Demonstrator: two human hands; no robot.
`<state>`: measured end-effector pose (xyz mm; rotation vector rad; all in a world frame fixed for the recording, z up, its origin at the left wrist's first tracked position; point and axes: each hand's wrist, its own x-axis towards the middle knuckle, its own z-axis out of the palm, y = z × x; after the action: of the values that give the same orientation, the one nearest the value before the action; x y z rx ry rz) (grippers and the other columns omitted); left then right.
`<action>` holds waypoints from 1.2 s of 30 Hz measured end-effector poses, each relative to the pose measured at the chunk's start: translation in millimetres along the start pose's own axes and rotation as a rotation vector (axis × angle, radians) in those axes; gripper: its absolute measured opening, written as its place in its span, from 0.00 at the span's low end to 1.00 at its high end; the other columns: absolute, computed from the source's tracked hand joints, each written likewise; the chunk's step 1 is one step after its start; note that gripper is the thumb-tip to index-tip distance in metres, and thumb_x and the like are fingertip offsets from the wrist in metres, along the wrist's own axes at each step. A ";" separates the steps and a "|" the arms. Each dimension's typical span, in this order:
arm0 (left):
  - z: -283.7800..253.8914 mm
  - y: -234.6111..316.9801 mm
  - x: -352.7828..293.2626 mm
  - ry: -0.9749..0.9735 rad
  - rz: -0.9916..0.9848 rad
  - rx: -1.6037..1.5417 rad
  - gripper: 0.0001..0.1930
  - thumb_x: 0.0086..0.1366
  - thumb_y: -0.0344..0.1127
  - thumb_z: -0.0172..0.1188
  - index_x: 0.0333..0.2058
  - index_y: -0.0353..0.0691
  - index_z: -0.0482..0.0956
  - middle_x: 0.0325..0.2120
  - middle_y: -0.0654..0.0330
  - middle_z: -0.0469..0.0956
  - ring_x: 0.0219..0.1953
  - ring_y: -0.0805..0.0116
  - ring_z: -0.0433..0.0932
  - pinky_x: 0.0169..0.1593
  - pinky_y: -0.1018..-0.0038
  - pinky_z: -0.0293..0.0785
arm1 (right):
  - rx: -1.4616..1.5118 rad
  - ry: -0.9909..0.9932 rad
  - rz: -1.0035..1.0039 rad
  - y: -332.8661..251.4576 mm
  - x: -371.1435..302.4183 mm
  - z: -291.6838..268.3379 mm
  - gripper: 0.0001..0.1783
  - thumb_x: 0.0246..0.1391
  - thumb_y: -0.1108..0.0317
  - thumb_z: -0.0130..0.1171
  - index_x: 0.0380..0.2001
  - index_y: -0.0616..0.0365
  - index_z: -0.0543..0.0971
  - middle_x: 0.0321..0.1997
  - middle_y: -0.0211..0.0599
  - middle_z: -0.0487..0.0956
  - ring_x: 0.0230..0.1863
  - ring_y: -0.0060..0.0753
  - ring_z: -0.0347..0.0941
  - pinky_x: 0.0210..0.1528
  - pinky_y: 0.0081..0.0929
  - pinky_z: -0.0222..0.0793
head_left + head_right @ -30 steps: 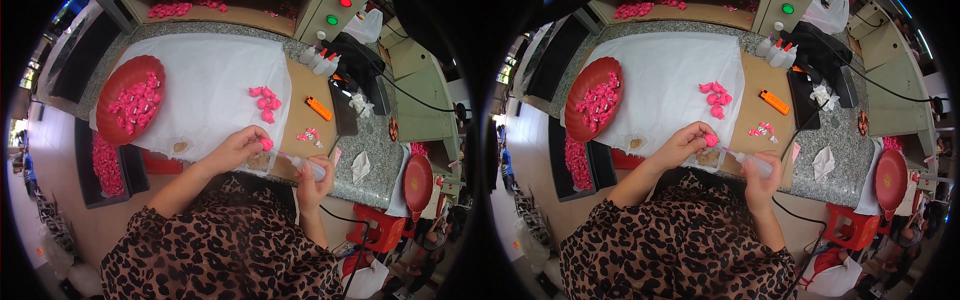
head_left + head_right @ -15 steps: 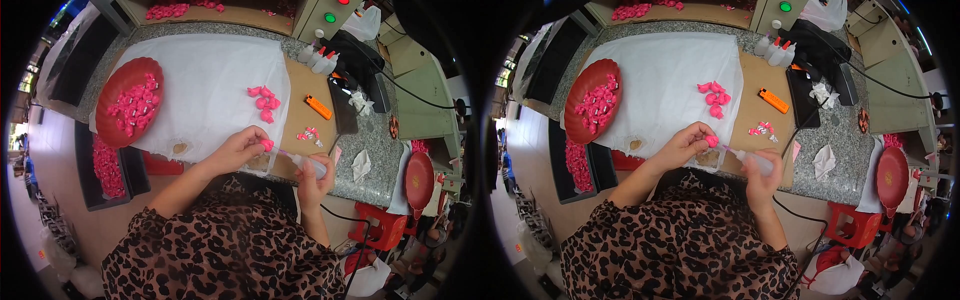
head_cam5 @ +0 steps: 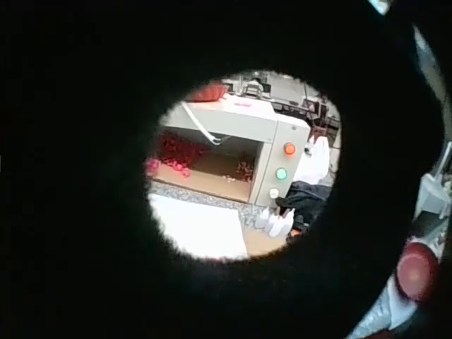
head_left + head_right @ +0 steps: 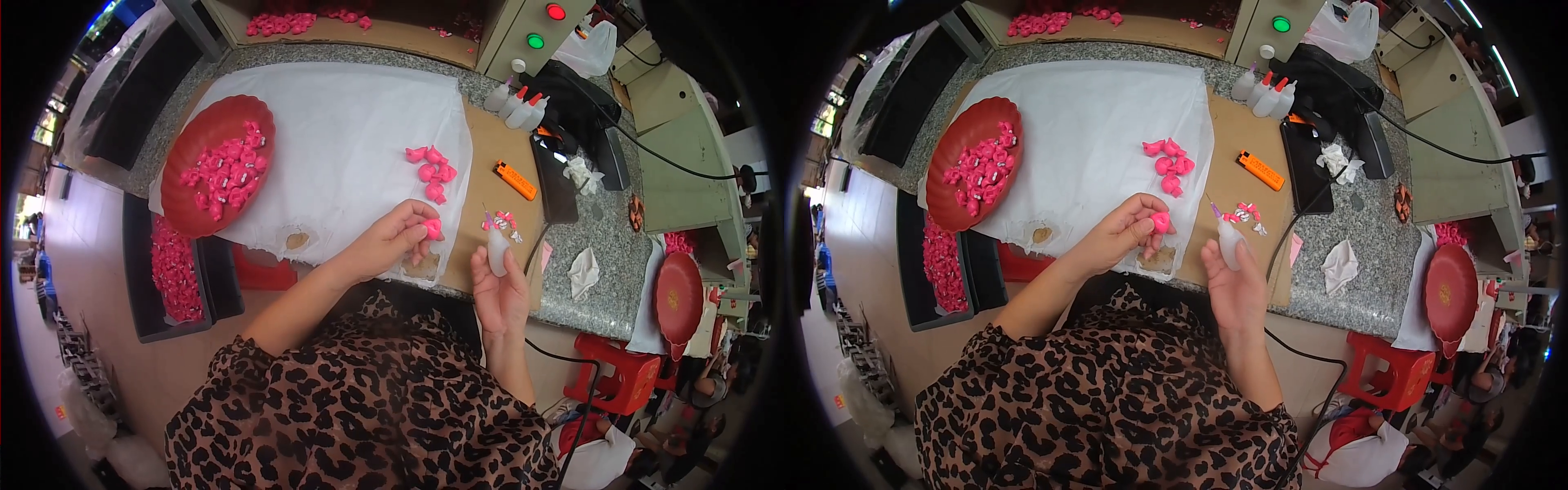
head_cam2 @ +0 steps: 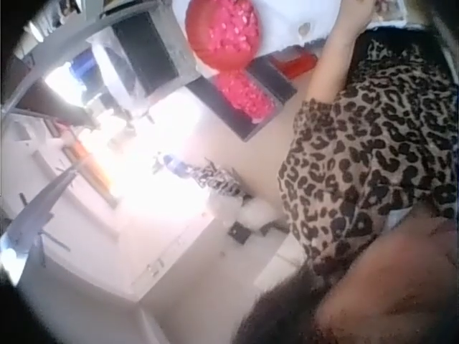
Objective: Apply glue to small fabric flowers and stick them onto a fabric base.
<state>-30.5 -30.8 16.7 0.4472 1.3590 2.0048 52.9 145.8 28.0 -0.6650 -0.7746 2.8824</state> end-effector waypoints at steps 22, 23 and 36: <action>44.0 9.0 -16.2 0.010 0.085 0.221 0.13 0.49 0.23 0.55 0.36 0.34 0.70 0.31 0.63 0.64 0.35 0.74 0.67 0.38 0.80 0.67 | -2.142 0.142 -0.773 -51.0 97.1 16.6 0.10 0.40 0.74 0.46 0.29 0.65 0.72 0.31 0.44 0.72 0.36 0.43 0.67 0.40 0.35 0.62; 47.0 6.9 -19.9 -0.033 0.107 0.290 0.13 0.48 0.25 0.58 0.35 0.34 0.71 0.32 0.62 0.63 0.36 0.74 0.66 0.38 0.79 0.66 | -2.259 0.148 -0.917 -43.4 102.1 15.1 0.09 0.41 0.72 0.46 0.28 0.61 0.72 0.29 0.41 0.72 0.34 0.38 0.68 0.37 0.33 0.61; 83.3 -69.6 -6.4 -0.499 0.064 0.849 0.15 0.45 0.33 0.62 0.34 0.38 0.74 0.30 0.56 0.70 0.33 0.65 0.70 0.37 0.74 0.66 | -1.156 -0.403 -0.748 -39.3 -25.5 0.9 0.12 0.47 0.68 0.51 0.34 0.62 0.65 0.27 0.38 0.64 0.30 0.35 0.63 0.33 0.27 0.59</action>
<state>48.1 38.3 -12.9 1.2756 1.7998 1.1362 74.3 174.6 58.0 0.2098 -2.1660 1.6884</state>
